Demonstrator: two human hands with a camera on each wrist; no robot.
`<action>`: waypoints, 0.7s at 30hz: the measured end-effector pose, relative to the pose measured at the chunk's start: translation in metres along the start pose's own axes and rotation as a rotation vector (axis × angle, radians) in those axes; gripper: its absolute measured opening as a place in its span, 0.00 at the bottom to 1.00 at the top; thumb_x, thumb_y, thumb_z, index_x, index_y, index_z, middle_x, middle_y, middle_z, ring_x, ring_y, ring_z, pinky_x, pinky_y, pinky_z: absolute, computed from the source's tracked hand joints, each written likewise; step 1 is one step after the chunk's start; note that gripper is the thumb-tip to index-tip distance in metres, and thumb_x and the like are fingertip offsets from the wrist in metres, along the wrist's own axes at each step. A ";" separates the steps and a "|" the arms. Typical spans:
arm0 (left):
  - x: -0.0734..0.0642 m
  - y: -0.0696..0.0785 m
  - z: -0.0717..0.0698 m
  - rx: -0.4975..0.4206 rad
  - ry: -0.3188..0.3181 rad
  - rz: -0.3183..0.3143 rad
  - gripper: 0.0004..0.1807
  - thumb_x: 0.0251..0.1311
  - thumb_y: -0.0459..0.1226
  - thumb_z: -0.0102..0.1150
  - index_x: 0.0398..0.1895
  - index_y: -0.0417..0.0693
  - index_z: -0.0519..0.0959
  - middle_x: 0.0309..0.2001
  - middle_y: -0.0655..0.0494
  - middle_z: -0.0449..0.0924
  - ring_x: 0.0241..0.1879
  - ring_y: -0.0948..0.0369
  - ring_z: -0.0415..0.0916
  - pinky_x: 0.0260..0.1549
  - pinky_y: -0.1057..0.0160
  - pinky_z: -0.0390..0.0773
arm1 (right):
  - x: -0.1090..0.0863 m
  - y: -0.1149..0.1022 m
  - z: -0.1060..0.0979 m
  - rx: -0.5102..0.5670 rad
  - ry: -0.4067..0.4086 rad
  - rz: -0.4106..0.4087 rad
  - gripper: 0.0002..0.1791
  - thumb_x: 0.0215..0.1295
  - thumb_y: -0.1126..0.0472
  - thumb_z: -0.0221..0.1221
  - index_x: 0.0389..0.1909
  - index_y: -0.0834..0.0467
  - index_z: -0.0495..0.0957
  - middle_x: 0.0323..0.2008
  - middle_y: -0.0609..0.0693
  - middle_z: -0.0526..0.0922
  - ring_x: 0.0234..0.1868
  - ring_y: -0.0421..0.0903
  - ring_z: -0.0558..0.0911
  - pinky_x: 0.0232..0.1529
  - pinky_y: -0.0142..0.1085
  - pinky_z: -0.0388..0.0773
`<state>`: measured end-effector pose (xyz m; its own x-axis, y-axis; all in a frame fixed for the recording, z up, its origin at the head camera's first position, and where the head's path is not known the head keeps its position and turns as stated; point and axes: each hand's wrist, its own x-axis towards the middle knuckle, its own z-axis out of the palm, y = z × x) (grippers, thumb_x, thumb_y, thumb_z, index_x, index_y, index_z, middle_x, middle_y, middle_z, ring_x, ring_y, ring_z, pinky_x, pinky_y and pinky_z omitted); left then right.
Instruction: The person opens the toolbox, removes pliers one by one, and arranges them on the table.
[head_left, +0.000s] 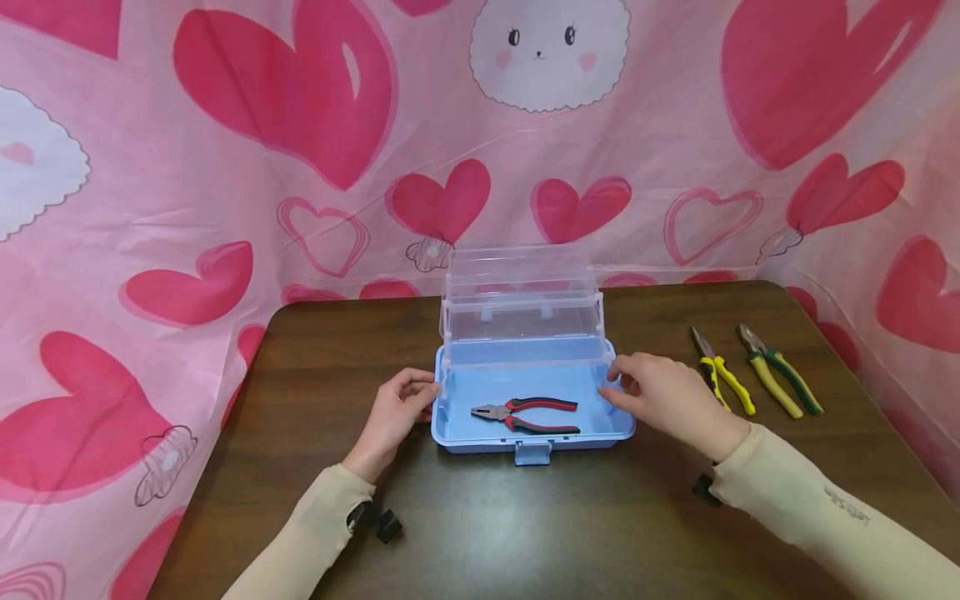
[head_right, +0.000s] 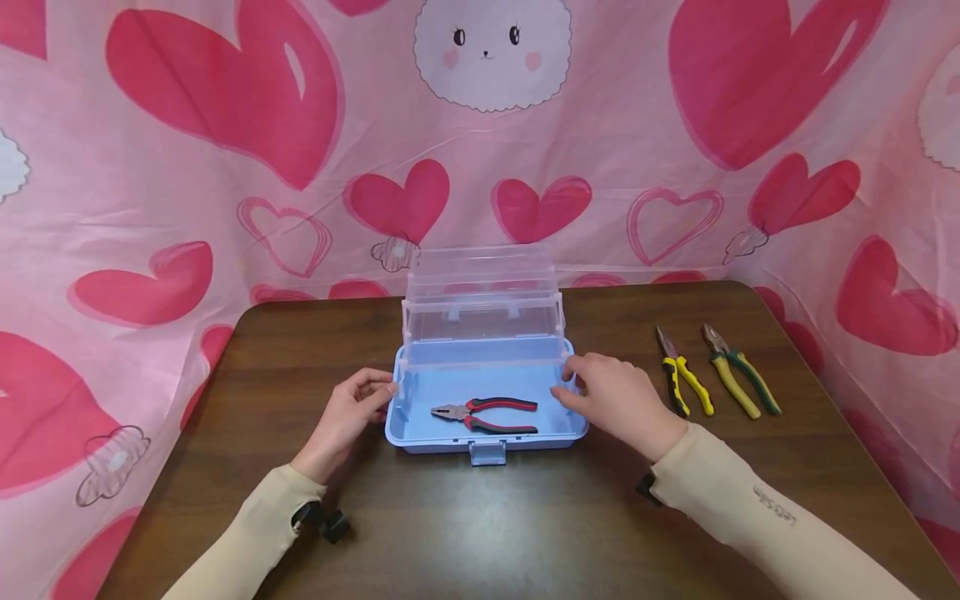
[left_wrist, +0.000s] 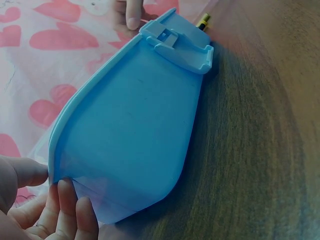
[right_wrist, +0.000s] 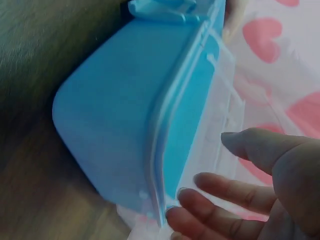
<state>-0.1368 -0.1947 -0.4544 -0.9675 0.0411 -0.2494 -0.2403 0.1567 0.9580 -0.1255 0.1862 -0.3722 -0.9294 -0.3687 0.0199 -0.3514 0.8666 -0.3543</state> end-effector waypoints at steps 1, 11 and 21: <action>0.000 0.000 0.000 0.001 0.001 0.002 0.16 0.72 0.39 0.63 0.57 0.41 0.79 0.50 0.43 0.85 0.40 0.55 0.82 0.43 0.58 0.87 | 0.000 -0.003 0.002 -0.004 0.009 -0.021 0.13 0.63 0.53 0.73 0.43 0.56 0.85 0.33 0.48 0.85 0.28 0.42 0.79 0.26 0.37 0.79; 0.001 -0.001 0.001 0.003 0.014 0.012 0.14 0.71 0.37 0.64 0.55 0.40 0.80 0.47 0.44 0.86 0.39 0.56 0.82 0.40 0.59 0.86 | 0.007 -0.017 0.027 -0.010 -0.022 -0.212 0.24 0.57 0.49 0.77 0.52 0.53 0.85 0.43 0.49 0.86 0.35 0.46 0.85 0.29 0.32 0.77; 0.000 -0.001 0.001 0.002 0.004 0.009 0.15 0.71 0.39 0.65 0.56 0.41 0.80 0.49 0.44 0.86 0.41 0.56 0.82 0.44 0.56 0.87 | 0.031 -0.022 0.045 0.073 -0.189 -0.288 0.27 0.58 0.48 0.76 0.56 0.53 0.85 0.45 0.48 0.86 0.40 0.45 0.83 0.39 0.36 0.81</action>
<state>-0.1364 -0.1936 -0.4556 -0.9699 0.0385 -0.2403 -0.2315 0.1581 0.9599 -0.1411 0.1407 -0.4059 -0.7532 -0.6565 -0.0420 -0.5809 0.6937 -0.4257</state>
